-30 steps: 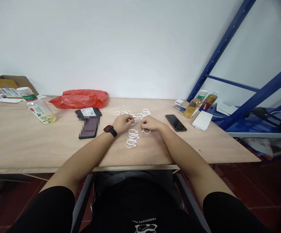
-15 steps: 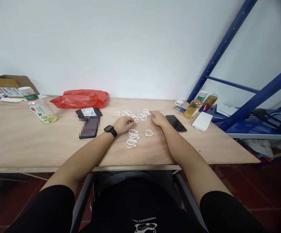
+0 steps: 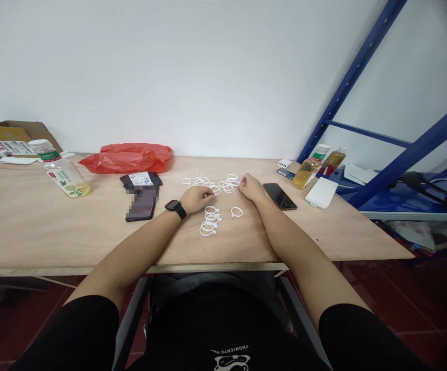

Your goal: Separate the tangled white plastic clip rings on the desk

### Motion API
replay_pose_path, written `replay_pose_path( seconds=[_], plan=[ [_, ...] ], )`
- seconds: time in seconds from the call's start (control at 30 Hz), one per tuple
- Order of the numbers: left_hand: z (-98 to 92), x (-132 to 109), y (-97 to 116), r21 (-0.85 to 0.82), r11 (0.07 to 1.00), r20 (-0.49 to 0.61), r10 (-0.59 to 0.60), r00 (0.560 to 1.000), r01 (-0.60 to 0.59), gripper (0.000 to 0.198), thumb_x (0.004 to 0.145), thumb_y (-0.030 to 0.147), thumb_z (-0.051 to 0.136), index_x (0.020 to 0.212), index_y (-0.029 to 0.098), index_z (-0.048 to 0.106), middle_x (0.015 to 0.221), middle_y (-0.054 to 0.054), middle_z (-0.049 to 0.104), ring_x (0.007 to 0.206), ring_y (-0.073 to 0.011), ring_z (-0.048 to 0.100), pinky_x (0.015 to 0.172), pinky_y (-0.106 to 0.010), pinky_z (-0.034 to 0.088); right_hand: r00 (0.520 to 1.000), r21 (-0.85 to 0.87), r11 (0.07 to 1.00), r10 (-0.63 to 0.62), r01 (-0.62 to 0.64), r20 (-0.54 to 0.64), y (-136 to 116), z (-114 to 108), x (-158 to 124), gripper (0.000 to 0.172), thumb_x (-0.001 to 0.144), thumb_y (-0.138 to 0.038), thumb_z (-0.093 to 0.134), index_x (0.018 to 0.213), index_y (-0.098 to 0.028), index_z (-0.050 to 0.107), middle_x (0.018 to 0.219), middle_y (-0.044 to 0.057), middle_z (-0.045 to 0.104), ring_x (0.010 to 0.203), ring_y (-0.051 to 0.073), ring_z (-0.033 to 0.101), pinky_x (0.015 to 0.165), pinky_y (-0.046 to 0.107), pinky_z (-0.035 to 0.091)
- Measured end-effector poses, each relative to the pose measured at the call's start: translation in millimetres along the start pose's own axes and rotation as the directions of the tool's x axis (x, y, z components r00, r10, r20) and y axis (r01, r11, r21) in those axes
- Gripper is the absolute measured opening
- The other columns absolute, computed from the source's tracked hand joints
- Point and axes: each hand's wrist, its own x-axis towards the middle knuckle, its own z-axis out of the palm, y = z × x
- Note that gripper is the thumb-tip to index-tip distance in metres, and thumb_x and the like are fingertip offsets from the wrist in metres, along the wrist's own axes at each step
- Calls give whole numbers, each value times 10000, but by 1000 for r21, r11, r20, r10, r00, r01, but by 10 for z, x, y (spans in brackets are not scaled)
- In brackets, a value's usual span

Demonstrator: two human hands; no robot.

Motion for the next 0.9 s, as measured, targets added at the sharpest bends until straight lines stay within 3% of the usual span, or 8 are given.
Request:
replay_pose_path(
  seconds=[0.1, 0.2, 0.33, 0.57, 0.77, 0.9],
  plan=[
    [1, 2, 3, 9, 1000, -3, -1, 1000, 1, 214, 848, 341, 582, 870, 190, 732, 759, -16, 709, 643, -137, 585, 599, -251, 424, 997, -9, 998, -69, 69, 42, -11, -11, -2, 400, 818, -203, 588, 1214, -233, 637, 1046, 80, 667, 905, 216, 614, 801, 295, 455],
    [1, 4, 1, 15, 1000, -2, 5, 1000, -5, 215, 850, 343, 581, 871, 190, 732, 771, -19, 712, 645, -138, 586, 599, -252, 420, 992, -40, 996, -76, 80, 99, -29, -20, -9, 271, 857, -196, 545, 1063, -233, 717, 1080, 86, 634, 919, 206, 610, 860, 298, 454],
    [-3, 1, 4, 7, 1000, 3, 1, 1000, -1, 224, 855, 352, 577, 874, 190, 731, 773, -18, 712, 644, -139, 586, 604, -255, 422, 996, -13, 998, -64, 65, 67, -30, -16, -12, 213, 887, -229, 531, 981, -209, 721, 1119, 98, 588, 958, 205, 608, 919, 299, 453],
    [-10, -6, 9, 22, 1000, 1, 7, 1000, -7, 201, 850, 330, 590, 874, 189, 732, 780, -19, 715, 648, -139, 588, 621, -259, 426, 993, -25, 996, -79, 81, 84, -4, -22, -2, 378, 888, -165, 505, 1234, -216, 649, 1277, 113, 589, 1093, 231, 599, 983, 312, 432],
    [-12, -5, 4, 29, 1000, 21, 1, 1000, -2, 220, 861, 337, 577, 889, 180, 729, 788, -18, 713, 663, -136, 590, 624, -254, 423, 993, -44, 996, -79, 84, 92, -25, -29, -13, 176, 818, -241, 612, 951, -210, 723, 1070, 77, 706, 959, 210, 623, 842, 283, 463],
    [-14, -6, 17, 32, 999, 26, -3, 1000, 2, 220, 871, 337, 572, 898, 178, 720, 795, -18, 708, 665, -135, 589, 629, -256, 433, 997, 79, 995, -70, 67, 34, -48, -26, -26, 126, 766, -251, 648, 867, -200, 703, 941, 47, 724, 849, 179, 623, 762, 259, 455]
  ],
)
